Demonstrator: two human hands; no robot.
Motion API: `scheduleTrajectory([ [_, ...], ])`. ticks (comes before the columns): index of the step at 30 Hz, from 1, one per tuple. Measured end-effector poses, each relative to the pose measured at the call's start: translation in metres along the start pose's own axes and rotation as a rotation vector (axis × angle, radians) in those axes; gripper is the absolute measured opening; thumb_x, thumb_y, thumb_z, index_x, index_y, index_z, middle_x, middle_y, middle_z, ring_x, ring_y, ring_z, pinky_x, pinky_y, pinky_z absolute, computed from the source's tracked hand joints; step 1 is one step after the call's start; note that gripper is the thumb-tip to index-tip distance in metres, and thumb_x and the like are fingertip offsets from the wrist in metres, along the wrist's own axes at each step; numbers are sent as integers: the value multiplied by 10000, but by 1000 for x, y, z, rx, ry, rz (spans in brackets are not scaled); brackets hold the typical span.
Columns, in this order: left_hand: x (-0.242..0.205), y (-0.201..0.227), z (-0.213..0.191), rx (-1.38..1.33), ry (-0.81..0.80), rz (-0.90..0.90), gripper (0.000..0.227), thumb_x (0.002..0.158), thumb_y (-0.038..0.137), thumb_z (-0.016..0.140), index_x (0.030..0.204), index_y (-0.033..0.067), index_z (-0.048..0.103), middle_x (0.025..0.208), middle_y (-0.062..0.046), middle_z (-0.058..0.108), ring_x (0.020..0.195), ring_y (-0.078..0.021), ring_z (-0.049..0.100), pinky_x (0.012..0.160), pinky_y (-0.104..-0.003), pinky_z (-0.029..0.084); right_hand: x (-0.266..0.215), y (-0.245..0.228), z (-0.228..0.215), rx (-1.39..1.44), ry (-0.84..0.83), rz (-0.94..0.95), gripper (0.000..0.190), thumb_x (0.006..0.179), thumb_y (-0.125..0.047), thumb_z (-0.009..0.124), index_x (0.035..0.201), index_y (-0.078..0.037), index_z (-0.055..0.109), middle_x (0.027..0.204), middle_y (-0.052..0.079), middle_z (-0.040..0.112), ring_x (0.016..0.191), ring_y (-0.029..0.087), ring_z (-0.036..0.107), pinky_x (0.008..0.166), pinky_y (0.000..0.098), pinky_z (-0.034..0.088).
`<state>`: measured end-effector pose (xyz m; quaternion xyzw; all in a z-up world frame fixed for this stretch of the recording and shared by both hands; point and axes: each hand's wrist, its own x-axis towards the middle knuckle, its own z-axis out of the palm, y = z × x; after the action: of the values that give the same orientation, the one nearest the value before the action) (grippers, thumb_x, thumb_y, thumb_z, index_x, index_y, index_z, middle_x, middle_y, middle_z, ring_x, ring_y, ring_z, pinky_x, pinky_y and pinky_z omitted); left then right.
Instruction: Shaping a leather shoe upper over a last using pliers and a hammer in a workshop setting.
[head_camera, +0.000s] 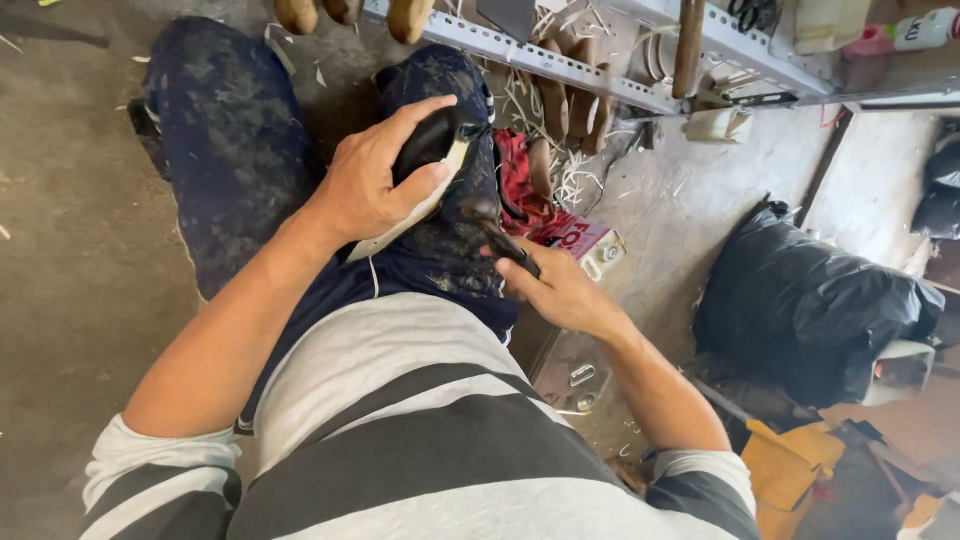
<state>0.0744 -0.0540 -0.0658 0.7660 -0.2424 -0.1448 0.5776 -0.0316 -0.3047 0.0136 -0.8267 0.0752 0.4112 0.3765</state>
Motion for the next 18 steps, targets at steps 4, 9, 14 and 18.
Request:
scheduleTrajectory([
  [4, 0, 13, 19, 89, -22, 33, 552, 1012, 378, 525, 1486, 104, 455, 1370, -131, 662, 1011, -374, 685, 876, -513, 489, -8, 10, -27, -510, 130, -233, 508, 1084, -385, 385, 1353, 13, 550, 1188, 251, 717, 858, 396, 746, 762, 540, 581],
  [9, -4, 26, 42, 297, 53, 209, 483, 1055, 321, 436, 1430, 21, 487, 1290, -188, 666, 950, -363, 641, 791, -467, 431, -22, 5, -58, -1256, 353, -434, 576, 952, -209, 641, 1490, -30, 538, 1117, 96, 729, 945, 294, 690, 963, 419, 511],
  [14, -8, 16, 61, 390, 219, 331, 505, 1085, 403, 418, 1439, 73, 563, 1144, -106, 672, 998, -297, 690, 870, -414, 501, -37, -10, -77, -1275, 206, -297, 569, 868, -257, 695, 1395, -73, 585, 1100, 81, 727, 1046, 255, 724, 964, 408, 524],
  [18, -12, 17, 64, 392, 252, 346, 533, 1092, 409, 391, 1448, 56, 570, 1161, -120, 680, 1033, -298, 686, 895, -419, 494, -46, -47, -85, -1208, 43, -133, 491, 883, -274, 679, 1331, -81, 617, 1007, 64, 697, 881, 296, 746, 737, 459, 606],
])
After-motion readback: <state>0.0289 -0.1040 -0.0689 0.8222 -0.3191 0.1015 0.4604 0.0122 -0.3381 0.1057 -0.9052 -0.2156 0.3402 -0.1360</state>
